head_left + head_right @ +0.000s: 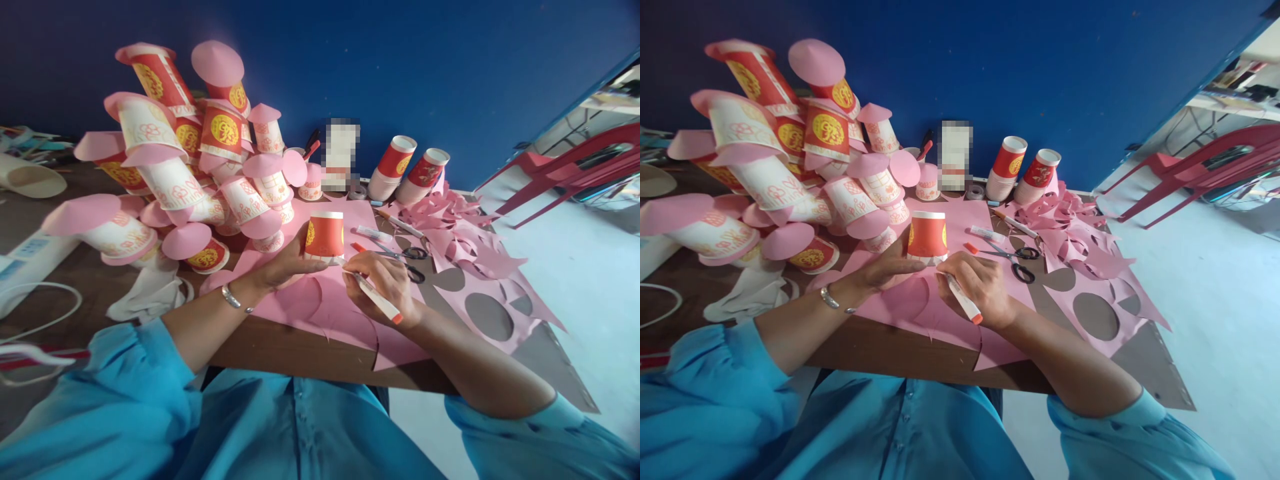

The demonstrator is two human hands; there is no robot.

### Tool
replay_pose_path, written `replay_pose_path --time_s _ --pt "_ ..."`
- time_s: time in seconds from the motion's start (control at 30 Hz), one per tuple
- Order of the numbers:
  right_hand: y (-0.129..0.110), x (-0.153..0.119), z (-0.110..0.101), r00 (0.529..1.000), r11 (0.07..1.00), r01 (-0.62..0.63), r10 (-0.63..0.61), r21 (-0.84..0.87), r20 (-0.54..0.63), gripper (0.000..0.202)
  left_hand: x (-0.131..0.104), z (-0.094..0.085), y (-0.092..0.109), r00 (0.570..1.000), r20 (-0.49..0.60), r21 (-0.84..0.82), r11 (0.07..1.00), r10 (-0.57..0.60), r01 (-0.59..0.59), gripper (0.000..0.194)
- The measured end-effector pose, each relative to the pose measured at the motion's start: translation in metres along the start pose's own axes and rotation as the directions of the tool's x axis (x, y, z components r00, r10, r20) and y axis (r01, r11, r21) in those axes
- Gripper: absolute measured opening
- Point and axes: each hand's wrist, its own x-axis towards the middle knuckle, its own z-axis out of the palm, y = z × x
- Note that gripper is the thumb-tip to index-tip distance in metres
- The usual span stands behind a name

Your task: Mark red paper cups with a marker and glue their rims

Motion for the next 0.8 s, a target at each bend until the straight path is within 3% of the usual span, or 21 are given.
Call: replay_pose_path --time_s 0.27,0.8 --pt "-0.0018 -0.0005 -0.0039 0.998 0.998 -0.02 0.016 0.062 0.067 0.023 -0.0009 0.0005 0.0019 1.0 -0.015 0.026 0.999 0.023 -0.022 0.064" --pt "0.0001 0.0006 -0.0012 1.0 0.999 -0.008 0.008 0.036 0.007 0.019 -0.0018 -0.0027 -0.0005 1.0 0.015 -0.009 1.0 -0.006 0.006 0.062"
